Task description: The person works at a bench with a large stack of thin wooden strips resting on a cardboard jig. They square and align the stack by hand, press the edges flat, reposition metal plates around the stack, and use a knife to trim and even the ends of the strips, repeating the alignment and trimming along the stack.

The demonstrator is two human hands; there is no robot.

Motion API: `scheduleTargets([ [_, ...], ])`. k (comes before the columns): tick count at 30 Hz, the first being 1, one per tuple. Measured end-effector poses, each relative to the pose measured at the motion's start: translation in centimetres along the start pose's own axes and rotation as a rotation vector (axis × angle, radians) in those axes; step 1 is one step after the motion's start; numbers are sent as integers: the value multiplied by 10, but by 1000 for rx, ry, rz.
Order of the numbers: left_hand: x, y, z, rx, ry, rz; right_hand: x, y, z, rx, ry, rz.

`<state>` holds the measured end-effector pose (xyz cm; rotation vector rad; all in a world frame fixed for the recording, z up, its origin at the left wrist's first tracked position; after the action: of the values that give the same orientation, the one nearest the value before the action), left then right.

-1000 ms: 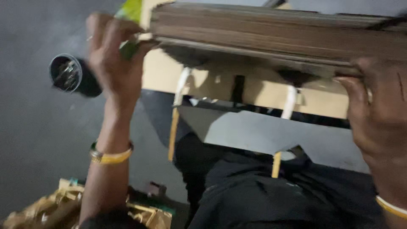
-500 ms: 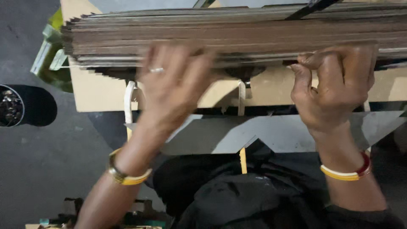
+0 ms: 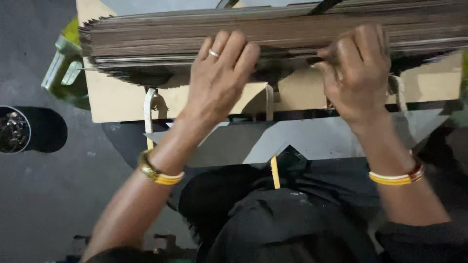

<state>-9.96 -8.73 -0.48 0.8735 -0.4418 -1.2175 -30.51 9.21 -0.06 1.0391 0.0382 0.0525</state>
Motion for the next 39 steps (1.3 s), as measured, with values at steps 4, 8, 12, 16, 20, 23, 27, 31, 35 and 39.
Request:
scheduleTargets([
  [4,50,43,10,224,-138,154,-22,18,0,76,134,-138],
  [8,106,53,1,577,10,190,-44,25,-8,387,71,-267],
  [12,110,45,-14,594,56,-33,-55,22,-10,590,43,-228],
  [16,95,45,-9,748,188,-134,-68,14,-14,773,-45,-275],
  [20,80,51,1,945,227,-28,-83,2,-33,827,22,-371],
  [23,73,50,5,1023,241,29,-94,-3,-54,701,71,-334],
  [27,76,38,1,1058,223,2,-107,-10,-74,518,206,-365],
  [31,88,22,-3,201,-372,744,-112,-18,-74,390,275,-443],
  [35,101,20,-29,387,-230,480,-104,-15,-62,372,310,-571],
  [39,85,21,-49,141,-59,394,-84,-3,-59,543,119,-396],
])
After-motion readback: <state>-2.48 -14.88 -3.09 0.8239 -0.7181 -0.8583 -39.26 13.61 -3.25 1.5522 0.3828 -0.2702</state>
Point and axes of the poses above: each hand's wrist, its own z-axis towards the middle knuckle, its own y-axis out of the back of the hand, x = y × z, the point moved 2 cm from there along z, towards the middle knuckle, and after that the axes turned 10 degrees about y, right-handed, at the moved point
